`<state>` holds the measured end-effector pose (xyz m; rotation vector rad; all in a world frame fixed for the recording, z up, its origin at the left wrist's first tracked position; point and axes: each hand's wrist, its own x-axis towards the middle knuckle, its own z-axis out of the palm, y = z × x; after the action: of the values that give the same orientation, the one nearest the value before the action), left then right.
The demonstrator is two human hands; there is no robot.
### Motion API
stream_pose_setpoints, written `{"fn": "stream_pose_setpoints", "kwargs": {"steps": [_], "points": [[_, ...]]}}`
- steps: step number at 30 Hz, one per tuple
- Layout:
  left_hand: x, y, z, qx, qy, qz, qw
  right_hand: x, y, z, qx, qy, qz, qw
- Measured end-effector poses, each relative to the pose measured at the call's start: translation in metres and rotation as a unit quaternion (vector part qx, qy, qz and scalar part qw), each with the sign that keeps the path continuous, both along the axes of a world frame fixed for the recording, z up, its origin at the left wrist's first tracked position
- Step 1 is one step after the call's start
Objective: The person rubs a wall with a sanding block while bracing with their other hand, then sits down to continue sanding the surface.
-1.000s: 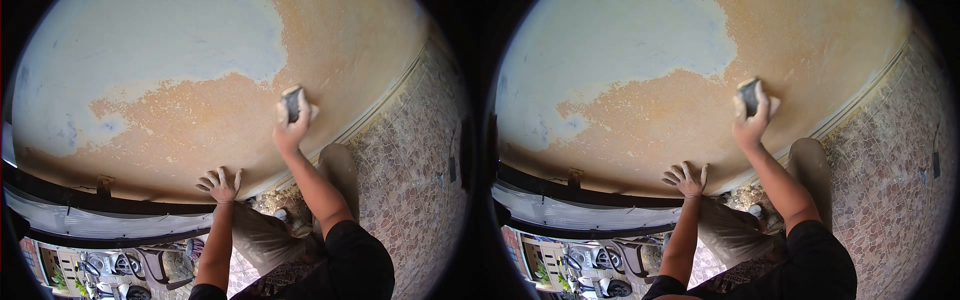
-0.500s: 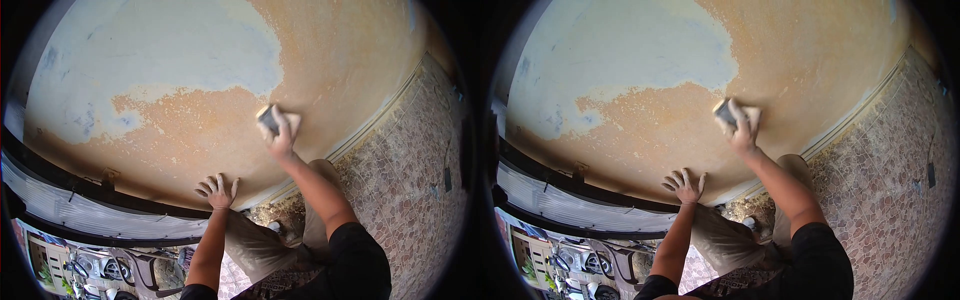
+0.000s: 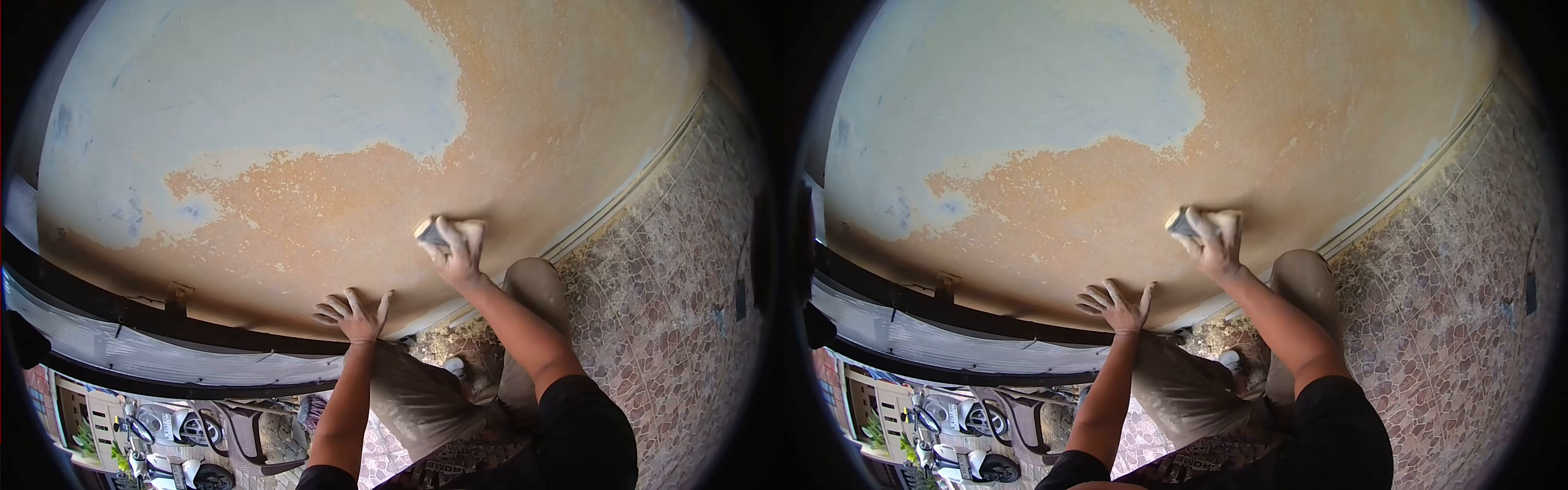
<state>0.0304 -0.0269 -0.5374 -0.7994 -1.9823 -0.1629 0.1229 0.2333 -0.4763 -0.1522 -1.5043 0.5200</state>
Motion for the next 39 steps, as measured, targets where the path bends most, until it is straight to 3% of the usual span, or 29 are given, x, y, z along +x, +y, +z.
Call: {"fn": "stream_pose_setpoints", "kwargs": {"steps": [1,2,4,7,9,11,13,15,18,20,22,23,25,27,29,33,35,38,39], "points": [[0.000,-0.001,-0.001,-0.002,0.002,0.001,1.000,0.008,-0.007,-0.026,0.089,-0.076,0.023,0.993],[-0.001,0.002,-0.002,-0.004,0.000,0.000,1.000,0.014,-0.003,-0.031,0.087,-0.078,0.022,0.993],[0.003,-0.004,-0.002,-0.029,-0.020,0.024,0.999,0.029,-0.010,-0.032,0.196,-0.223,0.039,0.954],[0.005,-0.004,0.000,-0.029,-0.028,0.017,0.999,0.017,0.017,0.028,0.046,-0.059,-0.072,0.995],[0.006,-0.005,-0.003,-0.033,-0.024,0.018,0.999,0.016,0.039,0.082,-0.166,0.018,-0.031,0.986],[0.004,-0.003,-0.005,-0.024,-0.025,0.018,0.999,0.011,0.038,0.076,-0.142,0.020,-0.071,0.987],[0.004,0.000,-0.004,0.000,-0.026,0.004,1.000,-0.002,0.008,0.009,0.005,-0.008,-0.029,1.000],[0.002,0.000,-0.004,-0.001,-0.006,-0.002,1.000,0.019,-0.020,-0.024,0.163,-0.128,0.020,0.978],[0.008,-0.005,0.000,-0.021,-0.020,0.008,1.000,0.017,-0.022,-0.026,0.159,-0.133,0.027,0.978],[0.007,0.003,0.002,-0.025,-0.021,0.026,0.999,0.007,-0.001,0.026,0.035,-0.037,-0.054,0.997],[0.006,0.000,-0.001,-0.029,-0.012,0.010,0.999,0.001,0.019,0.077,-0.196,0.065,0.005,0.978],[0.006,0.000,-0.001,-0.030,-0.020,0.017,0.999,-0.005,0.014,0.070,-0.198,0.055,0.011,0.979],[0.005,0.002,0.001,-0.016,0.008,-0.009,1.000,-0.018,0.000,0.038,-0.095,0.065,-0.013,0.993],[0.003,0.002,-0.001,-0.017,0.012,-0.014,1.000,-0.007,-0.031,-0.025,0.084,-0.061,0.020,0.994],[0.002,0.000,-0.006,-0.002,-0.001,-0.009,1.000,0.006,-0.047,-0.071,0.172,-0.191,0.051,0.965],[0.006,0.000,-0.002,0.007,-0.006,-0.008,1.000,-0.001,-0.023,0.022,0.048,-0.044,-0.039,0.997],[0.007,0.003,0.000,-0.024,-0.006,0.006,1.000,-0.010,0.006,0.075,-0.115,0.081,-0.013,0.990],[0.007,0.004,-0.001,-0.008,0.000,-0.013,1.000,-0.027,0.000,0.042,-0.074,0.098,-0.016,0.992],[0.007,0.005,0.001,-0.008,-0.001,-0.014,1.000,-0.021,-0.008,0.016,0.008,0.034,-0.013,0.999]]}}
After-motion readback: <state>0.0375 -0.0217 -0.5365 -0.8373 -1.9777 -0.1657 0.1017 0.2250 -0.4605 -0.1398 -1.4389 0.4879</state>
